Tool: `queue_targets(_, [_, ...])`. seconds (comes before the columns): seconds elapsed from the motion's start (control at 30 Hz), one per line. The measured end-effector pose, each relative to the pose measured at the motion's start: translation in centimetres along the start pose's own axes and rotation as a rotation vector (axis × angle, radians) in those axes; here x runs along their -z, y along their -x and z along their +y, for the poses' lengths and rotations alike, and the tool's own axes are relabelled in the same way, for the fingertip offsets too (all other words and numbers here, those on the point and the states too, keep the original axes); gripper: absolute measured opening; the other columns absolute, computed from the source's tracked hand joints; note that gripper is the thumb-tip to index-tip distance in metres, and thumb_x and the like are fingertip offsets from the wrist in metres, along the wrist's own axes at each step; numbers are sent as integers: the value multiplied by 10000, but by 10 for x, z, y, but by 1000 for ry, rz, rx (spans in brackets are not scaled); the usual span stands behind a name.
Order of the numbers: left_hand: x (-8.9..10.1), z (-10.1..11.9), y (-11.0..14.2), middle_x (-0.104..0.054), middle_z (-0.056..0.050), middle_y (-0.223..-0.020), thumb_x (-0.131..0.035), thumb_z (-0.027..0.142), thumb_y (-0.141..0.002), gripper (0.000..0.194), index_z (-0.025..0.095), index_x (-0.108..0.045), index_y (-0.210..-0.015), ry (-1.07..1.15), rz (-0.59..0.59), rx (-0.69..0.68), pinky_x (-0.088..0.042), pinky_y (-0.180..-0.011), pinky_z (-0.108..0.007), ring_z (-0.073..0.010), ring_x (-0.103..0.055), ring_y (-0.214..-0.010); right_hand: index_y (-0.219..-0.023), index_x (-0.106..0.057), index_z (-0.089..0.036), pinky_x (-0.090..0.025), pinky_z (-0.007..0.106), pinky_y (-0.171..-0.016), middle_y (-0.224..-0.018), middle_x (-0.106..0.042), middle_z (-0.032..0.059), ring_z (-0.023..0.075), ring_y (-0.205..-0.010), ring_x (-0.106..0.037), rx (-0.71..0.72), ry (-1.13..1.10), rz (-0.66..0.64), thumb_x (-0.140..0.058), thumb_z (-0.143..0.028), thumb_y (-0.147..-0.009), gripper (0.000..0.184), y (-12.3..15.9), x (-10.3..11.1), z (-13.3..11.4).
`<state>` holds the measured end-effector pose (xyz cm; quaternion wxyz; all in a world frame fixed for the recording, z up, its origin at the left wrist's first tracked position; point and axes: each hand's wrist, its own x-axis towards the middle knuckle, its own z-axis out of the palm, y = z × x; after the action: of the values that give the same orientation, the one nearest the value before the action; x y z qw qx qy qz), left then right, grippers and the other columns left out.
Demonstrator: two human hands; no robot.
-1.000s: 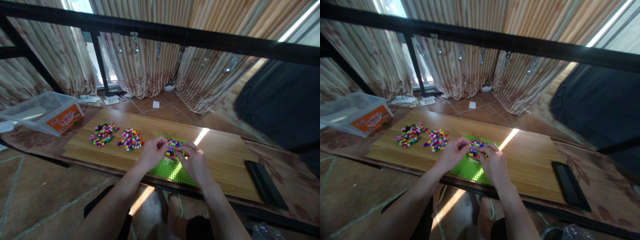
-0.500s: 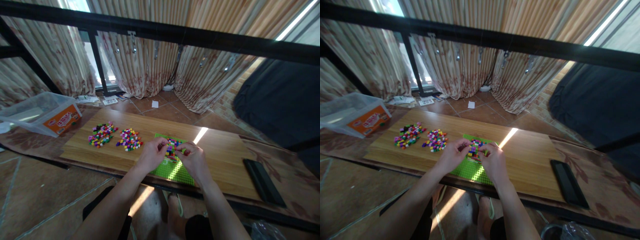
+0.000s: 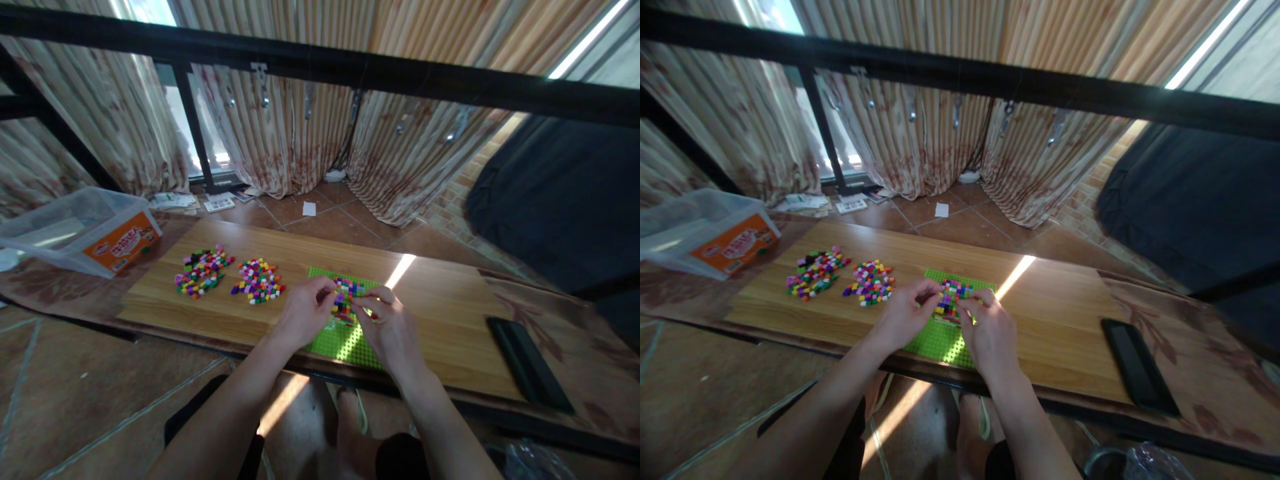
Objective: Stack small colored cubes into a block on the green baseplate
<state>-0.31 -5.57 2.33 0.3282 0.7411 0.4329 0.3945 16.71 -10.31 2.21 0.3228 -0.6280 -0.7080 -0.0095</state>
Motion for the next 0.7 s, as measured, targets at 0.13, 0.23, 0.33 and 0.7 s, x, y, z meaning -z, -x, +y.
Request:
queue_targets(0.13, [0,5,1,-667,-14,-813,-543,204,-856,93,187,-634,-850,-21,-5,-28,-467,-717,-262,-145,-609,-770,-900,-750,-274,-423,266,-545,-983,-645,55,156,-697,-627,12,93,-21,-545,-284,-884,206,6,4,-4])
queue_targets(0.23, [-3,8,1,-659,-18,-826,-546,193,-855,94,192,-638,-836,-66,-3,-64,-466,-732,-267,-152,-607,-802,-932,-748,-297,-424,265,-548,-998,-646,52,163,-718,-639,-10,93,-27,-556,-301,-878,199,9,4,-2])
queue_targets(0.33, [-7,10,1,-641,-25,-855,-538,191,-861,107,197,-638,-823,-150,-9,-112,-467,-748,-275,-160,-604,-840,-931,-750,-299,-452,271,-578,-991,-650,48,149,-698,-630,-63,-36,-44,-567,-320,-872,194,8,2,2])
queue_targets(0.7, [-18,8,0,-614,-25,-912,-559,195,-855,93,217,-648,-866,-264,-24,-191,-473,-808,-299,-168,-600,-901,-882,-757,-250,-471,275,-610,-853,-696,34,143,-684,-590,-288,-573,56,-579,-295,-816,195,0,2,13])
